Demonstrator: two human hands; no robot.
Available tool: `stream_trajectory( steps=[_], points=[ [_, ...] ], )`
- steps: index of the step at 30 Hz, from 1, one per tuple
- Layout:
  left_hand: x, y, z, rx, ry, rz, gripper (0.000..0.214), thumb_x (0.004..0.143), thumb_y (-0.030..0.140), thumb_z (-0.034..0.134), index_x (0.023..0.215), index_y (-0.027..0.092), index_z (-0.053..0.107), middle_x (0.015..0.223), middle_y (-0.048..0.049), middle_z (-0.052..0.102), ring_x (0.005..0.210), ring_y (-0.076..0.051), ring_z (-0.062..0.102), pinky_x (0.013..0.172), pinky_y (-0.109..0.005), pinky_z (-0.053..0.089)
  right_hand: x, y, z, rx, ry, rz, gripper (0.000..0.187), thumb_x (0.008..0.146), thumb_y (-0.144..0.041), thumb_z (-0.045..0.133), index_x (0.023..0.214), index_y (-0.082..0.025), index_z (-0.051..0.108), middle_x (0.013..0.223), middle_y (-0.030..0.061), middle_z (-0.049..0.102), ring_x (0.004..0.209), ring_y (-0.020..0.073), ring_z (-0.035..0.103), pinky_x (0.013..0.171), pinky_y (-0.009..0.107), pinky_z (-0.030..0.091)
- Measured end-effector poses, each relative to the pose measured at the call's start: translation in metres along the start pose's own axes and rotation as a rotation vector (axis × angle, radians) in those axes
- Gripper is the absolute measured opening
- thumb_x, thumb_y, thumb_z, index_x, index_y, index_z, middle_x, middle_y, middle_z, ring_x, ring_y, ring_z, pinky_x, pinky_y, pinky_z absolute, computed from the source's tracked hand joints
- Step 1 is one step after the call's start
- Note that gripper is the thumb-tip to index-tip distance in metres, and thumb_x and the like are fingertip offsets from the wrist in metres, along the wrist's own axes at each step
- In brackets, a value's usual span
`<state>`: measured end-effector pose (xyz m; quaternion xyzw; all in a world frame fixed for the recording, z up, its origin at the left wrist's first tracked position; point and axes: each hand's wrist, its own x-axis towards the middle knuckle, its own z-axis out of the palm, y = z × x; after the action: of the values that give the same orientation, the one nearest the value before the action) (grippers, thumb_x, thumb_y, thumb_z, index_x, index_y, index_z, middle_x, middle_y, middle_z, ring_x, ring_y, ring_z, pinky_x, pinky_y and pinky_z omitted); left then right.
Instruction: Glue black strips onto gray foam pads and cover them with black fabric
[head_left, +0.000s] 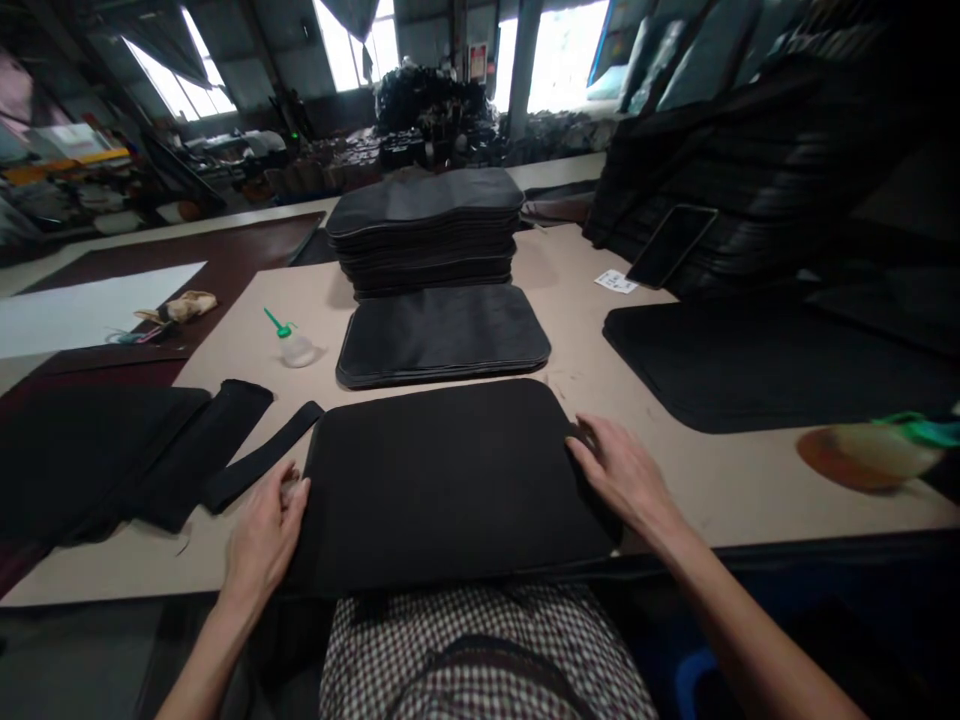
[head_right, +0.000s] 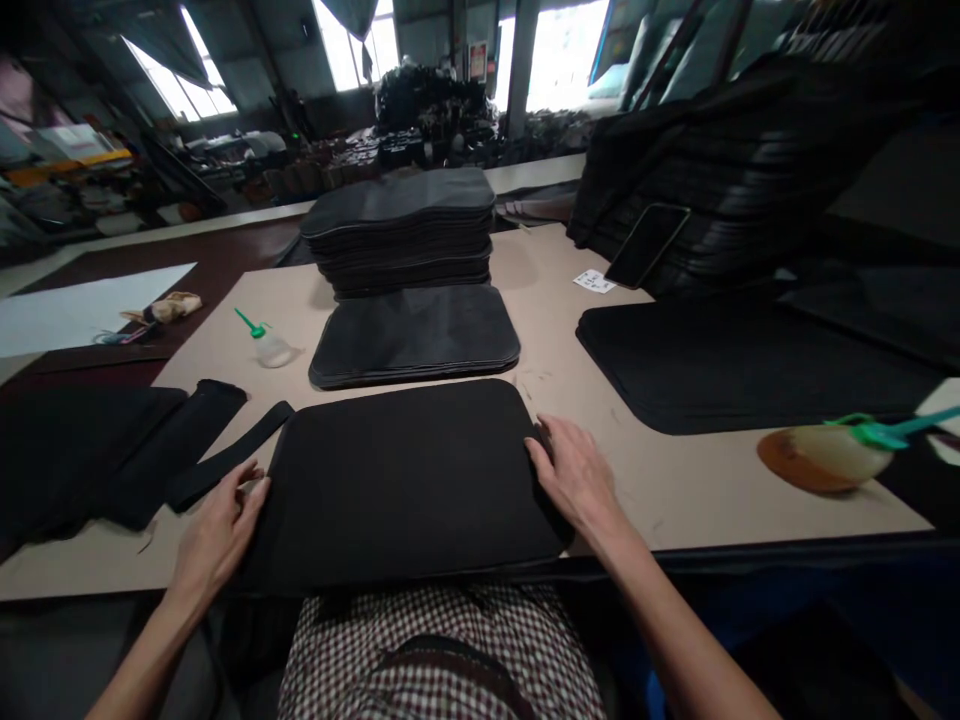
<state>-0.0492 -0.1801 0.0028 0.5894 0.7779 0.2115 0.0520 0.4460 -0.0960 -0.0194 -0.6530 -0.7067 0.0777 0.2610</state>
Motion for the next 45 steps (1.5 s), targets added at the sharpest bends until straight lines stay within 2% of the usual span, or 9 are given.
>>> stream_trajectory(
  steps=[5, 16, 27, 30, 33, 35, 38, 41, 45],
  points=[
    [0.000, -0.002, 0.009, -0.081, -0.012, 0.047, 0.053, 0.098, 0.054, 0.038, 0.135, 0.022, 0.058, 0.134, -0.0122, 0.066, 0.122, -0.030, 0.062, 0.104, -0.045, 0.050, -0.003, -0.005, -0.004, 0.115, -0.023, 0.074, 0.043, 0.098, -0.041, 0.045, 0.131, -0.018, 0.059, 0.118, 0.0136, 0.072, 0.109, 0.0318, 0.068, 0.097, 0.049, 0.053],
    [-0.004, 0.000, 0.010, -0.047, -0.025, 0.025, 0.050, 0.099, 0.054, 0.038, 0.133, 0.023, 0.059, 0.132, -0.0103, 0.066, 0.119, -0.029, 0.063, 0.100, -0.046, 0.052, -0.009, 0.002, 0.000, 0.198, 0.006, 0.111, 0.039, 0.094, -0.037, 0.053, 0.129, -0.021, 0.060, 0.107, 0.0091, 0.075, 0.096, 0.0282, 0.073, 0.087, 0.045, 0.058],
    [0.004, -0.011, 0.007, 0.121, 0.032, 0.207, 0.057, 0.100, 0.057, 0.038, 0.133, 0.014, 0.055, 0.134, -0.0177, 0.060, 0.125, -0.034, 0.055, 0.109, -0.053, 0.044, -0.002, 0.001, -0.008, 0.154, -0.077, 0.116, 0.044, 0.092, -0.040, 0.056, 0.131, -0.019, 0.057, 0.106, 0.0097, 0.073, 0.091, 0.0274, 0.072, 0.086, 0.046, 0.058],
    [0.017, 0.007, 0.001, 0.075, 0.050, 0.248, 0.052, 0.101, 0.055, 0.039, 0.133, 0.017, 0.056, 0.131, -0.0156, 0.061, 0.123, -0.032, 0.056, 0.107, -0.053, 0.045, 0.001, -0.004, -0.014, 0.035, -0.013, 0.043, 0.041, 0.095, -0.041, 0.053, 0.126, -0.015, 0.060, 0.113, 0.0159, 0.070, 0.101, 0.0328, 0.068, 0.091, 0.051, 0.056],
    [0.019, 0.047, -0.004, -0.013, -0.020, 0.414, 0.052, 0.102, 0.052, 0.044, 0.140, 0.019, 0.051, 0.138, -0.0144, 0.059, 0.129, -0.029, 0.053, 0.111, -0.049, 0.044, -0.008, -0.021, -0.029, 0.007, 0.077, -0.126, 0.039, 0.100, -0.040, 0.048, 0.128, -0.015, 0.059, 0.122, 0.0177, 0.065, 0.114, 0.0333, 0.063, 0.098, 0.052, 0.052],
    [0.009, 0.080, -0.006, -0.029, -0.168, 0.615, 0.057, 0.102, 0.051, 0.047, 0.150, 0.021, 0.042, 0.151, -0.0140, 0.051, 0.138, -0.027, 0.047, 0.116, -0.048, 0.039, -0.024, -0.036, -0.043, 0.043, 0.016, -0.304, 0.042, 0.101, -0.041, 0.050, 0.137, -0.019, 0.054, 0.134, 0.0157, 0.061, 0.124, 0.0309, 0.058, 0.106, 0.051, 0.048],
    [-0.020, 0.119, -0.004, 0.053, -0.456, 0.923, 0.077, 0.095, 0.065, 0.051, 0.159, 0.028, 0.029, 0.164, -0.0121, 0.035, 0.149, -0.031, 0.036, 0.120, -0.055, 0.031, -0.056, -0.055, -0.055, 0.012, -0.213, -0.592, 0.066, 0.095, -0.048, 0.063, 0.153, -0.025, 0.041, 0.157, 0.0119, 0.044, 0.146, 0.0338, 0.038, 0.118, 0.060, 0.034],
    [-0.046, 0.134, 0.003, 0.122, -0.587, 1.050, 0.100, 0.083, 0.080, 0.053, 0.162, 0.028, 0.022, 0.169, -0.0131, 0.025, 0.152, -0.036, 0.029, 0.120, -0.060, 0.029, -0.079, -0.061, -0.050, -0.052, -0.364, -0.686, 0.082, 0.089, -0.037, 0.071, 0.160, -0.028, 0.030, 0.166, 0.0081, 0.032, 0.153, 0.0352, 0.024, 0.121, 0.065, 0.026],
    [-0.055, 0.129, 0.013, 0.182, -0.541, 1.008, 0.087, 0.092, 0.065, 0.056, 0.162, 0.027, 0.021, 0.169, -0.0129, 0.023, 0.154, -0.034, 0.027, 0.120, -0.059, 0.029, -0.082, -0.051, -0.037, -0.072, -0.363, -0.618, 0.086, 0.085, -0.013, 0.066, 0.161, -0.026, 0.028, 0.165, 0.0086, 0.032, 0.154, 0.0324, 0.024, 0.121, 0.062, 0.028]
  ],
)
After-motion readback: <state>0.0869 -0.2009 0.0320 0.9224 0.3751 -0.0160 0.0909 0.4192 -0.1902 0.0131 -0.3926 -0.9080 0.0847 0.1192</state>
